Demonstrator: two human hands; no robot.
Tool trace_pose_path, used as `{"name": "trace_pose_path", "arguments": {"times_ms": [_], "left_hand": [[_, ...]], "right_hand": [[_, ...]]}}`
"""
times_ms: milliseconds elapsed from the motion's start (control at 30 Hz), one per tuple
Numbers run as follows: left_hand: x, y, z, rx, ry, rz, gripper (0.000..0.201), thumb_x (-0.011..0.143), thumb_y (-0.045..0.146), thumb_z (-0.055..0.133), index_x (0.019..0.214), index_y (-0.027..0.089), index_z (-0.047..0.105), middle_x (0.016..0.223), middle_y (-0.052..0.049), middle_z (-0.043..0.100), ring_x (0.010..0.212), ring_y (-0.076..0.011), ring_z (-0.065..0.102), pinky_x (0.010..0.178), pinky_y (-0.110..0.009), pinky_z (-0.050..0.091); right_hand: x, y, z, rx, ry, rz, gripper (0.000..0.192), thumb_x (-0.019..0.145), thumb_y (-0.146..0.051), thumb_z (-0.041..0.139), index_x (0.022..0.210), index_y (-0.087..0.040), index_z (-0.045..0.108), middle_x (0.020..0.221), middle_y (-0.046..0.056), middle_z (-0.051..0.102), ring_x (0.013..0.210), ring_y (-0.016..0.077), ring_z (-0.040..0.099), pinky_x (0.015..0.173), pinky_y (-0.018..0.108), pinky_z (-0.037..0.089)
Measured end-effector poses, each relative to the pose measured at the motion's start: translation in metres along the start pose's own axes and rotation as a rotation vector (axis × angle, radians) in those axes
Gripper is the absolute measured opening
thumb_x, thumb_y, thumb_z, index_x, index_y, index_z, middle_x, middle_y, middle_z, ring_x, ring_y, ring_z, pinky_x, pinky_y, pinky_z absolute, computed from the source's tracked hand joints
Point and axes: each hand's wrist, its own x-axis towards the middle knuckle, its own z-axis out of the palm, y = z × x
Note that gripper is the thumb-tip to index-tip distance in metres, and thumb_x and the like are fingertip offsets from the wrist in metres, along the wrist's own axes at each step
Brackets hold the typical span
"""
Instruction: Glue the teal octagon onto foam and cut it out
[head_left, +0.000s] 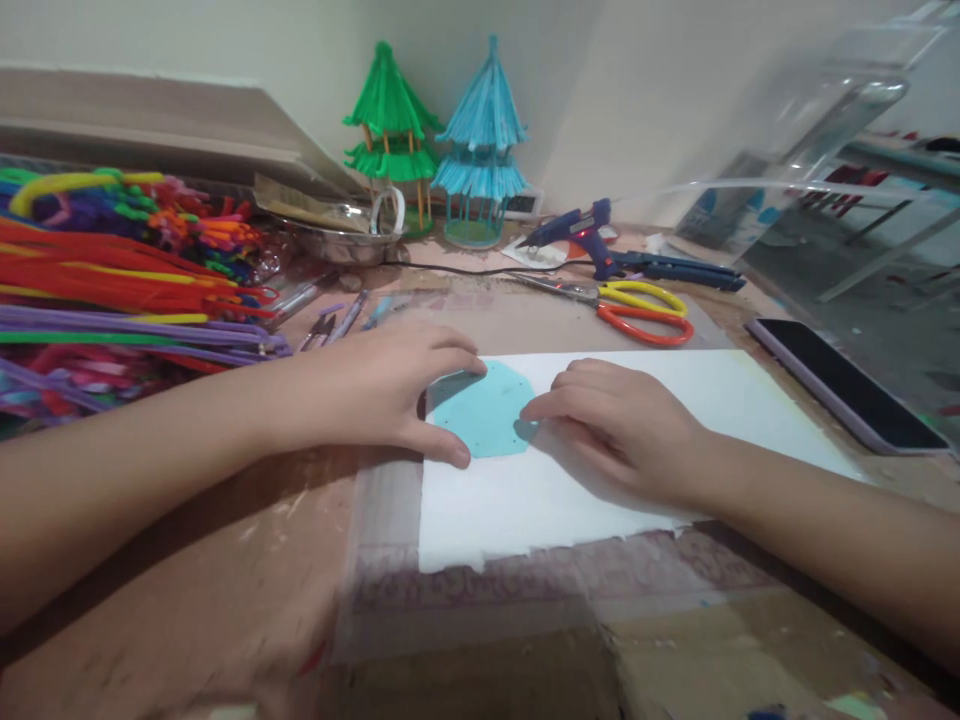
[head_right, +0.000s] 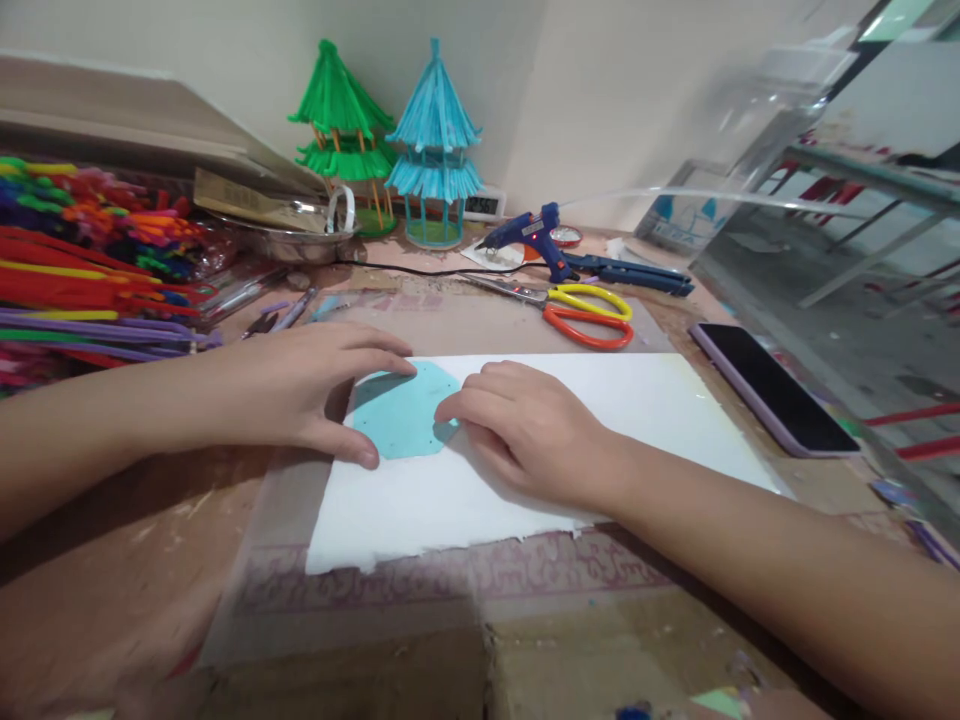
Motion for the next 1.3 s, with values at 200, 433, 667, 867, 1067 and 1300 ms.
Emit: {"name": "trace_pose_path", "arguments": {"times_ms": [200,433,667,867,1067,1300], "left_hand": [[0.002,0.011,0.0,0.118,0.084,0.186,0.052,0.076,0.061,0.076,0.107,0.02,0.073,0.128,-0.013,0.067,0.12,-0.0341,0.059,0.104,-0.046,0.042],[0.0,0.013,0.002,0.162,0.137,0.294,0.035,0.087,0.051,0.069,0.101,0.019,0.073,0.108,-0.01,0.075,0.103,-0.0287,0.066,0.094,-0.042,0.046],[0.001,0.012,0.005,0.214,0.193,0.358,0.026,0.099,0.038,0.055,0.094,0.024,0.076,0.101,-0.004,0.078,0.086,-0.0199,0.07,0.096,-0.039,0.045],[0.001,0.008,-0.004,0.084,0.112,0.315,0.034,0.083,0.052,0.074,0.098,0.022,0.076,0.106,-0.005,0.077,0.095,-0.0233,0.068,0.087,-0.035,0.047],[-0.002,0.005,0.001,0.127,0.19,0.32,0.025,0.082,0.045,0.077,0.091,0.022,0.074,0.102,-0.003,0.077,0.091,-0.0231,0.068,0.087,-0.036,0.046],[-0.002,0.006,-0.001,0.189,0.199,0.312,0.016,0.089,0.037,0.067,0.091,0.022,0.072,0.102,-0.002,0.077,0.089,-0.0227,0.07,0.102,-0.044,0.041]], "right_hand": [[0.0,0.001,0.002,0.003,0.008,0.002,0.021,0.095,-0.012,0.044,0.099,-0.019,0.063,0.073,0.003,0.066,0.067,0.0166,0.055,0.062,0.029,0.039],[0.0,0.002,0.004,0.001,0.05,-0.027,0.021,0.094,-0.01,0.044,0.098,-0.018,0.063,0.075,0.004,0.067,0.068,0.0164,0.056,0.062,0.028,0.039],[0.002,0.006,-0.009,-0.028,0.05,-0.002,0.026,0.093,-0.01,0.042,0.101,-0.019,0.065,0.077,0.005,0.069,0.072,0.0184,0.061,0.065,0.03,0.043],[0.007,0.028,-0.049,-0.072,0.105,0.286,0.017,0.091,-0.019,0.05,0.091,-0.021,0.067,0.083,0.005,0.071,0.074,0.0195,0.064,0.066,0.031,0.047],[-0.003,0.091,-0.069,-0.209,-0.04,0.83,0.021,0.09,-0.035,0.056,0.092,-0.018,0.068,0.086,0.008,0.072,0.073,0.0217,0.065,0.062,0.03,0.047],[0.002,0.154,-0.059,-0.218,-0.047,0.927,0.038,0.084,-0.031,0.068,0.117,-0.012,0.068,0.127,0.02,0.068,0.115,0.0354,0.064,0.094,0.041,0.05]]}}
